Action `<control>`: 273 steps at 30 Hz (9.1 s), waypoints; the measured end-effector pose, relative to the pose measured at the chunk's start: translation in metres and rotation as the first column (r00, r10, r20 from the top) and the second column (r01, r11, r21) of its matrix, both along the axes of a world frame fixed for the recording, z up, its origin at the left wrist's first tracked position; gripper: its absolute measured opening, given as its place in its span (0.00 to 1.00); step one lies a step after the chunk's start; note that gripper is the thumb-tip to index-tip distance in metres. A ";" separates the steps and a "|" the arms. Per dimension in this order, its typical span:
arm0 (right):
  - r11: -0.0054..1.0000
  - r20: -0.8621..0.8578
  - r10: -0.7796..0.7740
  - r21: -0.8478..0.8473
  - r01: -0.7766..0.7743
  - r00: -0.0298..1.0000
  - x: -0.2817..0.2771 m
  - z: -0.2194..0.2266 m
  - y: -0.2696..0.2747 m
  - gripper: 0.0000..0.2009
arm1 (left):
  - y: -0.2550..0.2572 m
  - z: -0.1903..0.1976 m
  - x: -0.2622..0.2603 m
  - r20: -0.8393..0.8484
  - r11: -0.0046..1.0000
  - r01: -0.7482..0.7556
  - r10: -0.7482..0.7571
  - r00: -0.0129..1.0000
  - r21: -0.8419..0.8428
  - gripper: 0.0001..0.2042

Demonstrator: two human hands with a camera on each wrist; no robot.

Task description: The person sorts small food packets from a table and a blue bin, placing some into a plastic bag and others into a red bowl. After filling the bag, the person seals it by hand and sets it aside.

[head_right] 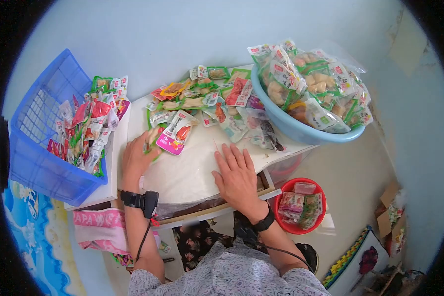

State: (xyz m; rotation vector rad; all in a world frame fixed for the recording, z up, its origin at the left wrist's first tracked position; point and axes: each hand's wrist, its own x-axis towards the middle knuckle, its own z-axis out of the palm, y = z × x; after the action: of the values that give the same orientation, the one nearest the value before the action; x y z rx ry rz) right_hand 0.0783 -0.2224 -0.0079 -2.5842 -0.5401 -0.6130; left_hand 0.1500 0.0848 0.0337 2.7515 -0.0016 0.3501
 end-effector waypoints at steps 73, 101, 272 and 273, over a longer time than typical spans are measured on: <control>0.132 -0.332 0.181 0.941 0.311 0.926 -0.051 -0.013 -0.111 0.06 | -0.188 -0.023 -0.079 0.059 0.983 0.141 -0.134 0.989 -0.118 0.10; 0.404 -0.321 0.226 0.890 0.212 0.920 -0.047 0.016 -0.075 0.08 | -0.144 -0.042 -0.091 0.189 0.443 0.317 -0.310 0.932 -0.838 0.05; 0.811 -0.275 0.313 0.576 -0.105 0.909 0.010 0.000 0.010 0.12 | -0.087 -0.037 -0.132 0.286 0.989 0.024 0.020 0.958 -0.148 0.34; 0.833 -0.259 0.292 0.542 -0.112 0.921 0.010 0.003 0.012 0.12 | -0.087 -0.038 -0.132 0.289 0.991 0.025 0.013 0.957 -0.131 0.32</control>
State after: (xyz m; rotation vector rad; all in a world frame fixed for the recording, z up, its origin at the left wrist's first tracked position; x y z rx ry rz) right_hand 0.0884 -0.2109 -0.0046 -2.0163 -0.4530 -0.1962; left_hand 0.0180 -0.0021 -0.0047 2.5436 -0.0600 0.7217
